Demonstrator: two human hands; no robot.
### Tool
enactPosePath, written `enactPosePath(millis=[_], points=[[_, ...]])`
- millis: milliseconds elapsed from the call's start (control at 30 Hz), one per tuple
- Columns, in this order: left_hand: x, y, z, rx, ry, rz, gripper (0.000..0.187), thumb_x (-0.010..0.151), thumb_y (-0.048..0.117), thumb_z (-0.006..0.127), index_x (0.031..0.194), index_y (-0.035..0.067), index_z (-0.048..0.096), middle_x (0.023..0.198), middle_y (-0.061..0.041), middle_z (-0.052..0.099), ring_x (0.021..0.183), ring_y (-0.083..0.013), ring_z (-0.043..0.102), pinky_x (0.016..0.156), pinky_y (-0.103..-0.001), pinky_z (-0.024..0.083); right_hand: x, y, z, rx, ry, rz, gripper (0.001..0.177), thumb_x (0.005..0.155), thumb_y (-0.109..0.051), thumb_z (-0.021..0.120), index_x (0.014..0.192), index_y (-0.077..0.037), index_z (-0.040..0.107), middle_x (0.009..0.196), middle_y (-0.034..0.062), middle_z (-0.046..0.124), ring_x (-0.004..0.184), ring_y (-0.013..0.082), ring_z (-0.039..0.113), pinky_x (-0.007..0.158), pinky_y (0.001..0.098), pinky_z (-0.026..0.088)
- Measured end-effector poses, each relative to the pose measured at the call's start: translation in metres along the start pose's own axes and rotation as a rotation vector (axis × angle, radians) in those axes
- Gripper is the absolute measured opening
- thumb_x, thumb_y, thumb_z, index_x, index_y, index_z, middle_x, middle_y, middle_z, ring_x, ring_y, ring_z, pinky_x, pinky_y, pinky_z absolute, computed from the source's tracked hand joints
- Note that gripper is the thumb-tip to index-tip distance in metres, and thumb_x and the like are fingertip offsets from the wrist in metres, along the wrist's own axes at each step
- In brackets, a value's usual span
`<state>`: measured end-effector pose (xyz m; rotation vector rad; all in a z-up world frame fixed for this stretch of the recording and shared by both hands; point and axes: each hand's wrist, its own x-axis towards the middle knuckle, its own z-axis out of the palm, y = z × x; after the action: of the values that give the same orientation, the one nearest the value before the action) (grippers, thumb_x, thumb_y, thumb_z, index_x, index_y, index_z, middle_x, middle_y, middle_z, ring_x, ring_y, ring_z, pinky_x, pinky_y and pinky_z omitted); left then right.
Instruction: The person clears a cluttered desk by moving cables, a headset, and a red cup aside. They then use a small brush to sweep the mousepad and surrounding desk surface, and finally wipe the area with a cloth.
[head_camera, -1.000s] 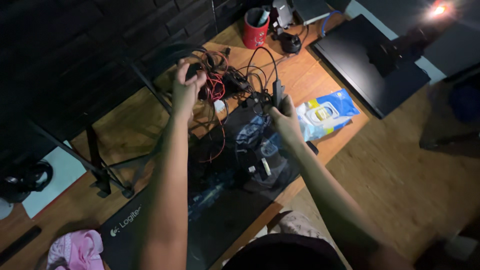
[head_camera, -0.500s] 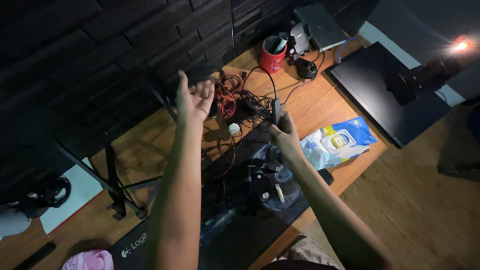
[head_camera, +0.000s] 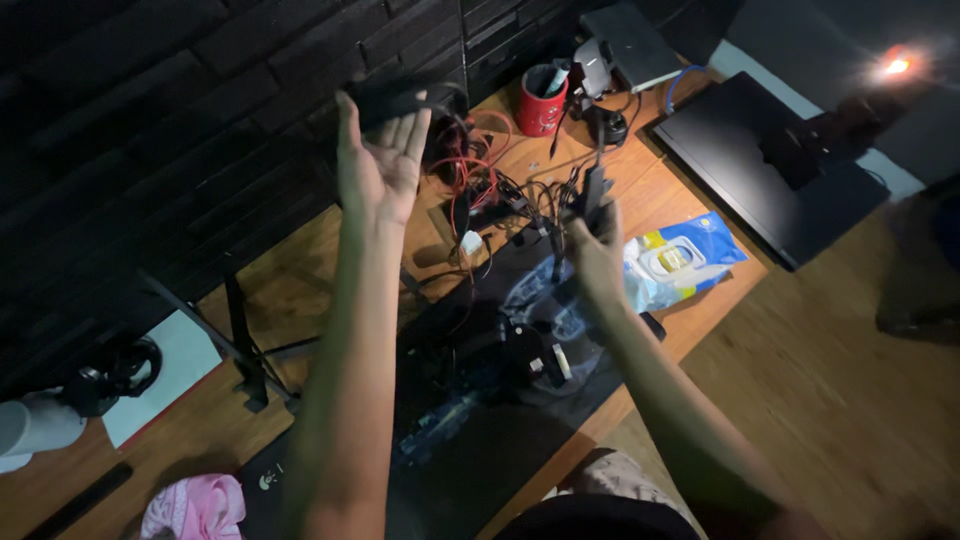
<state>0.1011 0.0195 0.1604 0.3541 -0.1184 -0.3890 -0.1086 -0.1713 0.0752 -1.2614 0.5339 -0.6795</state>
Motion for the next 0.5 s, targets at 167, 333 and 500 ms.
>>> enactPosePath(millis=[167,333,500], points=[[-0.025,0.006,0.022,-0.094,-0.131,-0.045,0.048,0.100,0.040,0.063,0.136,0.008,0.062,0.129,-0.020,0.067,0.123,-0.0321,0.068,0.111,-0.048,0.051,-0.014,-0.052,-0.012,0.058,0.026,-0.190,0.014,0.102,-0.007,0.063,0.113,-0.013,0.055,0.086,-0.0034,0.056,0.062,0.0046,0.043,0.051,0.0217,0.033],[-0.058,-0.001,0.031,-0.086,-0.080,-0.054,0.048,0.097,0.043,0.063,0.134,0.011,0.061,0.131,-0.021,0.064,0.124,-0.0356,0.066,0.108,-0.050,0.051,-0.038,-0.088,-0.033,0.200,0.055,-0.298,0.019,0.100,-0.002,0.060,0.107,-0.014,0.047,0.078,-0.0019,0.050,0.054,0.0070,0.042,0.046,0.0240,0.032],[-0.097,-0.009,0.040,-0.136,-0.166,-0.114,0.052,0.097,0.041,0.065,0.139,0.012,0.059,0.134,-0.020,0.064,0.127,-0.0346,0.064,0.112,-0.049,0.055,-0.055,-0.088,-0.066,0.096,0.032,-0.396,0.023,0.101,0.004,0.061,0.113,-0.012,0.048,0.086,-0.0011,0.049,0.061,0.0069,0.040,0.051,0.0251,0.032]])
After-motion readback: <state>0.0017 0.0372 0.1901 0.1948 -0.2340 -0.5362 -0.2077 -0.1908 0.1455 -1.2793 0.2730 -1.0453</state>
